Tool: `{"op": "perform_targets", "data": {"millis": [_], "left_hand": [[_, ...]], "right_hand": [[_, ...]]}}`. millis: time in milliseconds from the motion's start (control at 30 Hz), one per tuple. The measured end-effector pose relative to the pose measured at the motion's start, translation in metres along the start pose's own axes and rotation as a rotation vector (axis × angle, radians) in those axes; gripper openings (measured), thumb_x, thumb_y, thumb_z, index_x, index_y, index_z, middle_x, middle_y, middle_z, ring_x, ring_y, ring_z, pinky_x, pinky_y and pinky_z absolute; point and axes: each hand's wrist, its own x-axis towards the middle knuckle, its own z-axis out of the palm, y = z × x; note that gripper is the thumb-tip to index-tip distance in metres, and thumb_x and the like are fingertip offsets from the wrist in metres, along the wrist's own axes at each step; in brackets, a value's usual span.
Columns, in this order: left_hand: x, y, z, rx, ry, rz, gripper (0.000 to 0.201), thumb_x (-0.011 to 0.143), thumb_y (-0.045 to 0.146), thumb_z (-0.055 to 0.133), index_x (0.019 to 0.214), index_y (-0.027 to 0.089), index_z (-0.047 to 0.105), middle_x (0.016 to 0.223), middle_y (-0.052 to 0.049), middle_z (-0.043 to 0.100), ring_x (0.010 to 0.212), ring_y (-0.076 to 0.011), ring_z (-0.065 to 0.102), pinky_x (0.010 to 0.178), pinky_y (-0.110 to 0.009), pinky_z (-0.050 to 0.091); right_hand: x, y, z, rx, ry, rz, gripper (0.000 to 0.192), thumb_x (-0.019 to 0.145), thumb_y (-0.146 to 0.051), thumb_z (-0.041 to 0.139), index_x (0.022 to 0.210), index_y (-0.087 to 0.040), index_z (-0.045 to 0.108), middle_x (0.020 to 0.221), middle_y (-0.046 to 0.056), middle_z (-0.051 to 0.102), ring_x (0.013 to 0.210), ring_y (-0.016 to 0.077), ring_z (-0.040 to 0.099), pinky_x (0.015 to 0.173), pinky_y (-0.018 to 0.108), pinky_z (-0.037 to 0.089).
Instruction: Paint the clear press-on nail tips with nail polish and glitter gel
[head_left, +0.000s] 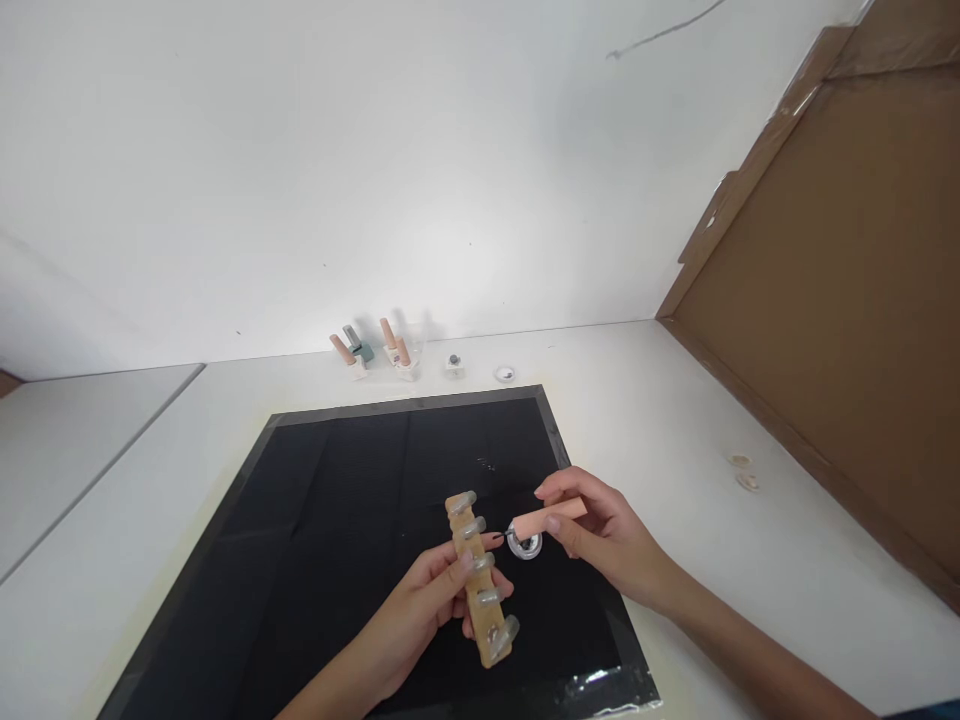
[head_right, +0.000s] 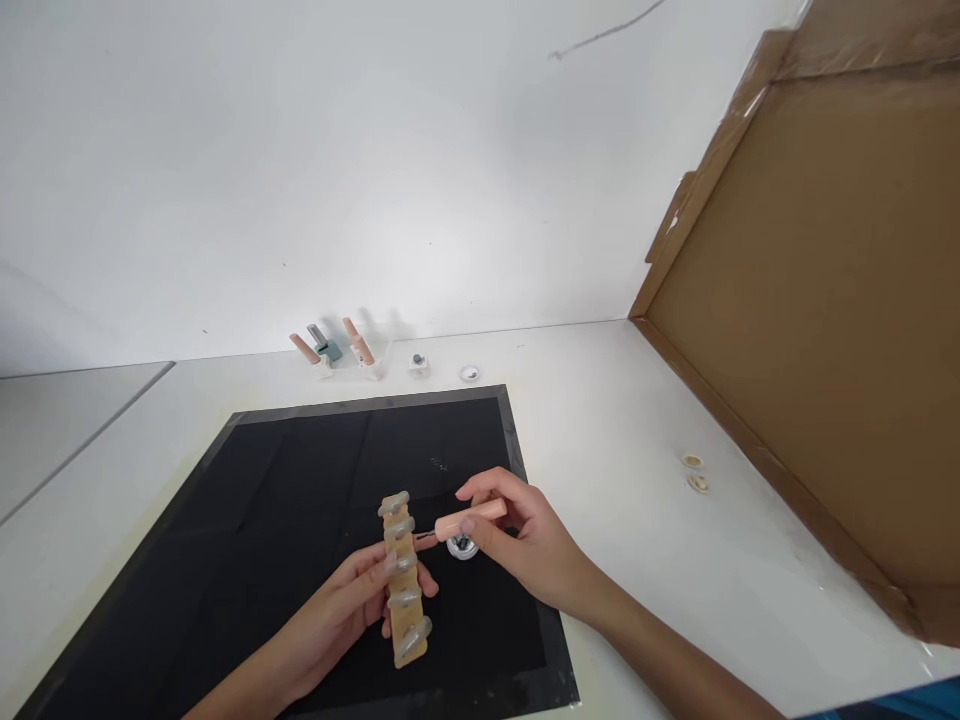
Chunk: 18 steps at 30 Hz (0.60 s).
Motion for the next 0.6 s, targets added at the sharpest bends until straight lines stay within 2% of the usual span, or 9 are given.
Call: {"op": "perform_targets", "data": {"millis": [100,433,600], "left_hand": [[0.0001,-0.0004,-0.0012,-0.006,0.003,-0.004,0.057,0.072,0.053,0.078,0.11,0.012,0.071,0.078,-0.008,0.074,0.066,-0.015,0.059,0.058,-0.025,0.04],[0.0009,0.0003,0.0006,-0.015,-0.014,-0.006,0.048,0.071,0.048,0.08,0.104,0.013,0.073,0.078,-0.007,0.075,0.059,-0.0114,0.054,0.054,-0.024,0.035],[0.0008,-0.0025,-0.0024,-0.018,-0.04,0.001,0.043,0.074,0.045,0.079,0.103,0.014,0.073,0.08,-0.007,0.076,0.064,-0.0132,0.058,0.056,-0.024,0.036]], "right_hand": [[-0.0019,-0.0014,-0.0011,-0.021,-0.03,0.004,0.021,0.089,-0.043,0.063,0.103,-0.027,0.061,0.076,-0.002,0.052,0.064,0.0108,0.048,0.059,0.023,0.041],[-0.0017,-0.0047,-0.0006,0.029,-0.093,-0.036,0.015,0.09,-0.038,0.063,0.097,-0.025,0.062,0.081,-0.001,0.054,0.064,0.0096,0.049,0.059,0.024,0.039],[-0.0016,-0.0038,-0.0014,0.036,-0.124,-0.068,0.012,0.091,-0.035,0.063,0.095,-0.024,0.062,0.082,-0.001,0.053,0.063,0.0096,0.047,0.058,0.025,0.037]]}}
